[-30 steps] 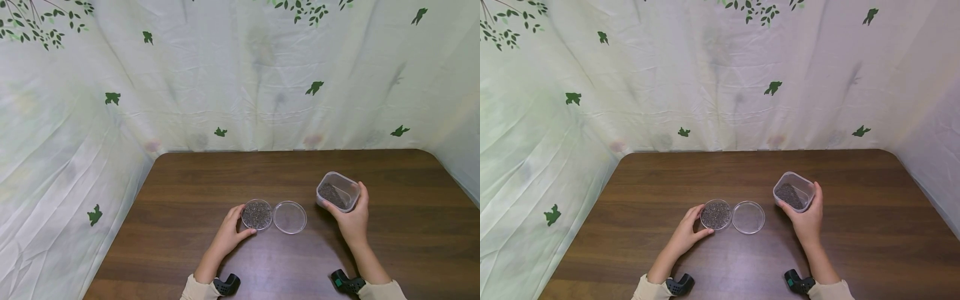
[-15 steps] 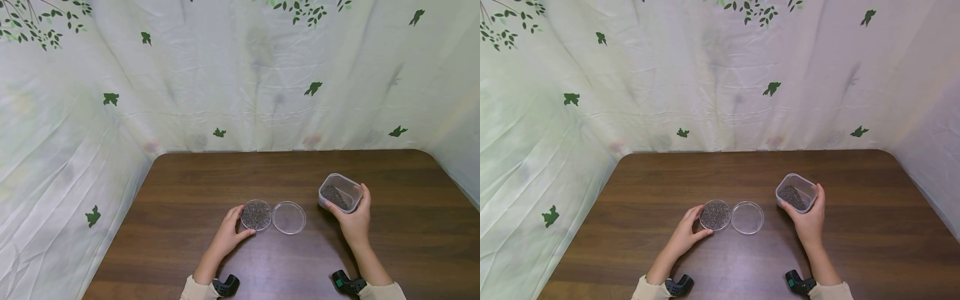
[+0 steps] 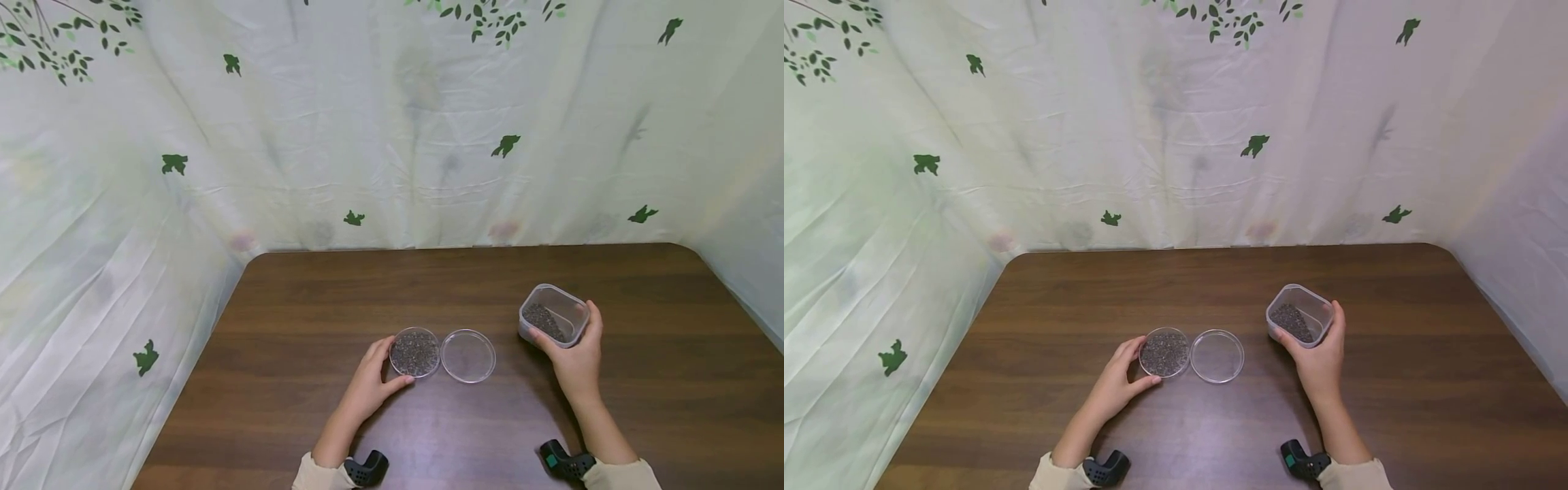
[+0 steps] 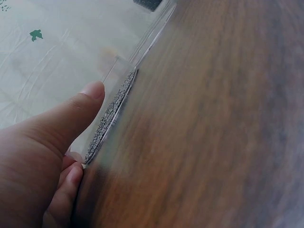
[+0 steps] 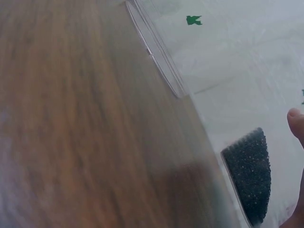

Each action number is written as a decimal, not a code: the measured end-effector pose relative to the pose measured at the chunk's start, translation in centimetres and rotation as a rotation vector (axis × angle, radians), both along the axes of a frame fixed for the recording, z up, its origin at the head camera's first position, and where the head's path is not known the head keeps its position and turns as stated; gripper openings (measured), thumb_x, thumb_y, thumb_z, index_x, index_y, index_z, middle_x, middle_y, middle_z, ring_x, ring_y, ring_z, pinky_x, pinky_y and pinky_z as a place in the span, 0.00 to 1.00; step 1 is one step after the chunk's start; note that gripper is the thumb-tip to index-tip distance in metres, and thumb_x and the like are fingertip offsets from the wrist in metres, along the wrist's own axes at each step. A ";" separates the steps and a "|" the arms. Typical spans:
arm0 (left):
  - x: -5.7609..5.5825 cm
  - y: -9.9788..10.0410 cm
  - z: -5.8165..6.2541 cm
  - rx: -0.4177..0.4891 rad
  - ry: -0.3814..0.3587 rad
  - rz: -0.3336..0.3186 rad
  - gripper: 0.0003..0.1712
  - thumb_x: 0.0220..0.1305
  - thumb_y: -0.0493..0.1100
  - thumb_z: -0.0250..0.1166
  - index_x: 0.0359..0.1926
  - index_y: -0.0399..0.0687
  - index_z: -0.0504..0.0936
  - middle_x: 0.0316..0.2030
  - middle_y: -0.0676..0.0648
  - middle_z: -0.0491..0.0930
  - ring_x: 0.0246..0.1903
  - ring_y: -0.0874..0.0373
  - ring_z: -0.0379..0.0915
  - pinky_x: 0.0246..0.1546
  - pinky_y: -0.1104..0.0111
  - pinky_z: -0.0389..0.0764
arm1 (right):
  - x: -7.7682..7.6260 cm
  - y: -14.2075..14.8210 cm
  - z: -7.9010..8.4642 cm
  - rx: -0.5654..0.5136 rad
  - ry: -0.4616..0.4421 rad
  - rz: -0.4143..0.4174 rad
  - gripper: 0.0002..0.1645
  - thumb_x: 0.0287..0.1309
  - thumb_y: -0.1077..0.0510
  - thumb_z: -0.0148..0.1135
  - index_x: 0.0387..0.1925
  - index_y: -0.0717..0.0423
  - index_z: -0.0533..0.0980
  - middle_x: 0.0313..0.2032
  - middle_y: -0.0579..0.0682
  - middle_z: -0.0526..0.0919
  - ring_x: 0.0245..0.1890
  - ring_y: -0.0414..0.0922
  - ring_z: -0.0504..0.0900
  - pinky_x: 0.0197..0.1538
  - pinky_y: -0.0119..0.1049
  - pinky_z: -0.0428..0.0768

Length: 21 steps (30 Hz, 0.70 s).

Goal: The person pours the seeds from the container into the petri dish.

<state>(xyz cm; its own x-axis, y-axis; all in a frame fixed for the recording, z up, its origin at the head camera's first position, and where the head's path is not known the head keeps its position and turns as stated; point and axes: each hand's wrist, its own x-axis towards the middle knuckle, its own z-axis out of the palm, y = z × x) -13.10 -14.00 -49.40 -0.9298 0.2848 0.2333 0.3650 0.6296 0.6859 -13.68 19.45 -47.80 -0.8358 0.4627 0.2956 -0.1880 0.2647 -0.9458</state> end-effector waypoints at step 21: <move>0.0 0.1 0.1 0.013 -0.007 -0.002 0.45 0.47 0.54 0.69 0.61 0.37 0.63 0.56 0.40 0.65 0.55 0.48 0.61 0.54 0.56 0.64 | -0.3 0.4 -0.2 -0.087 -0.050 -0.009 0.62 0.36 0.65 0.73 0.67 0.51 0.43 0.61 0.55 0.58 0.57 0.50 0.59 0.58 0.39 0.57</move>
<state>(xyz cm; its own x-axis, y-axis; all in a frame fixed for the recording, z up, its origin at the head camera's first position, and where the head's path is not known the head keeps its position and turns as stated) -13.08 -13.95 -49.28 -0.9308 0.2833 0.2308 0.3614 0.6198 0.6966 -13.94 19.86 -47.99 -0.8440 0.4928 0.2118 -0.1379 0.1822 -0.9735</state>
